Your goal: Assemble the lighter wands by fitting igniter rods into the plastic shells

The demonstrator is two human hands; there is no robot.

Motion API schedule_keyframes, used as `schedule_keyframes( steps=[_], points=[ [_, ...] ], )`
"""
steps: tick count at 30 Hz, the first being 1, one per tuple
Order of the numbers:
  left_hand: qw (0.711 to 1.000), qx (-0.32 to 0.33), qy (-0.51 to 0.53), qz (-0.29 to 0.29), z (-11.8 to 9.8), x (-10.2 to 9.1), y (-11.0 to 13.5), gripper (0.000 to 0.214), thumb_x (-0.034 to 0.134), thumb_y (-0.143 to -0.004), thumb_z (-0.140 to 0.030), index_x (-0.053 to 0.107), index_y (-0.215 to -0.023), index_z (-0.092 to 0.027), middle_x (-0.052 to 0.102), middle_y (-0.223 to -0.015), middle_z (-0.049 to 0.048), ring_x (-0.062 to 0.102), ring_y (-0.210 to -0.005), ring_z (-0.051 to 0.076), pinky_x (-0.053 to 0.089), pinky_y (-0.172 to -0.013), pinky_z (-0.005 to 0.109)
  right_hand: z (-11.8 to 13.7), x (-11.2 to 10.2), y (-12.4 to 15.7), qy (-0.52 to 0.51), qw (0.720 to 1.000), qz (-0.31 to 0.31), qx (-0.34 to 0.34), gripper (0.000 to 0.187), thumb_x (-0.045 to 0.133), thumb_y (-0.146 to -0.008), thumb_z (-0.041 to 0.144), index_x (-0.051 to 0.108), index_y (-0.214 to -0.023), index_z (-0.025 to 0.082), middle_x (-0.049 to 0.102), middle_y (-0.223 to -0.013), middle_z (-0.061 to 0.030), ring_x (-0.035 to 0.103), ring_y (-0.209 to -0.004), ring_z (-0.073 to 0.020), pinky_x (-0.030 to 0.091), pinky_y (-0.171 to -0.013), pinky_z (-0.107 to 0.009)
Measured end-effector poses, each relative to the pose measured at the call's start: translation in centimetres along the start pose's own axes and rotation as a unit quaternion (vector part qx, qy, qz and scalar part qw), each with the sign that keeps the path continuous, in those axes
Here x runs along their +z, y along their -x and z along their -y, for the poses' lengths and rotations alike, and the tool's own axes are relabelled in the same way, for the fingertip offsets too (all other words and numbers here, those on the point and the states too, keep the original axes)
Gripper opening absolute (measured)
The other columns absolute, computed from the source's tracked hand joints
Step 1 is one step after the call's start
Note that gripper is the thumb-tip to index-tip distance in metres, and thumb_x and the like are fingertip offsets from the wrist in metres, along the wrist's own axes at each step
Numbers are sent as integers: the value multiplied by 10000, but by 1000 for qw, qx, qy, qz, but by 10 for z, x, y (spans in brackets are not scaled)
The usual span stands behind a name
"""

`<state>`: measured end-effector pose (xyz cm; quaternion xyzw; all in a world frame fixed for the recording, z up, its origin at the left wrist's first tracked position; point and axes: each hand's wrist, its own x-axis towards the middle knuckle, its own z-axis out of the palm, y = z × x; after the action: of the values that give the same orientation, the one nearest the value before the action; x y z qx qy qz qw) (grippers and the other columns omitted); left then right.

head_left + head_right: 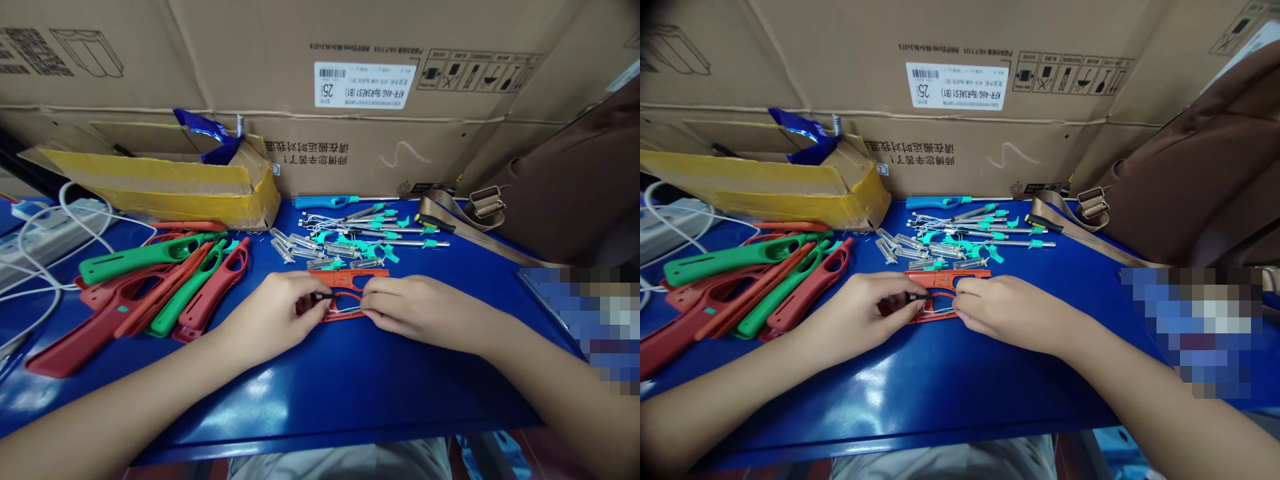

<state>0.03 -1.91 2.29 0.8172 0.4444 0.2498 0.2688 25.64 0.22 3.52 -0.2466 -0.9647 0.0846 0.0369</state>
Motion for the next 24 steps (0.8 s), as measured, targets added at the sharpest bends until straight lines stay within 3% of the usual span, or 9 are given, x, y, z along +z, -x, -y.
schedule_keyframes(
  steps=[5, 16, 21, 24],
  points=[
    [1000, -3, -8, 2, 0, 0, 0, 144, 637, -917, -155, 767, -979, -167, 714, -790, 9, 615, -608, 102, 478, -579, 208, -1, -6, -2, -93, 995, 19, 25, 239, 481, -1049, 241, 712, -1028, 185, 686, -1022, -60, 672, -910, -183, 509, -813, -308],
    [1000, 9, -12, -1, 0, 1, 0, 152, 632, -917, -148, 766, -988, -159, 719, -835, 26, 627, -642, 109, 485, -605, 216, 4, 1, 0, 21, 1000, 3, 1, 233, 470, -1038, 213, 697, -1021, 162, 671, -958, -70, 632, -788, -186, 463, -692, -317],
    [1000, 5, -13, -4, 0, 2, 0, 139, 644, -903, -136, 751, -990, -151, 707, -842, 24, 612, -637, 101, 477, -599, 211, -2, 1, -4, -140, 988, -26, 55, 101, 562, -930, 126, 644, -926, 185, 633, -840, -8, 591, -706, -128, 449, -657, -251],
    [1000, 1, -3, -1, 2, 3, 1, 108, 654, -895, -145, 736, -965, -155, 686, -805, 11, 602, -622, 100, 472, -587, 209, -6, 1, -6, -232, 968, -33, 87, 146, 595, -835, 68, 609, -907, 195, 583, -765, 34, 540, -623, -93, 437, -603, -215]
  ],
)
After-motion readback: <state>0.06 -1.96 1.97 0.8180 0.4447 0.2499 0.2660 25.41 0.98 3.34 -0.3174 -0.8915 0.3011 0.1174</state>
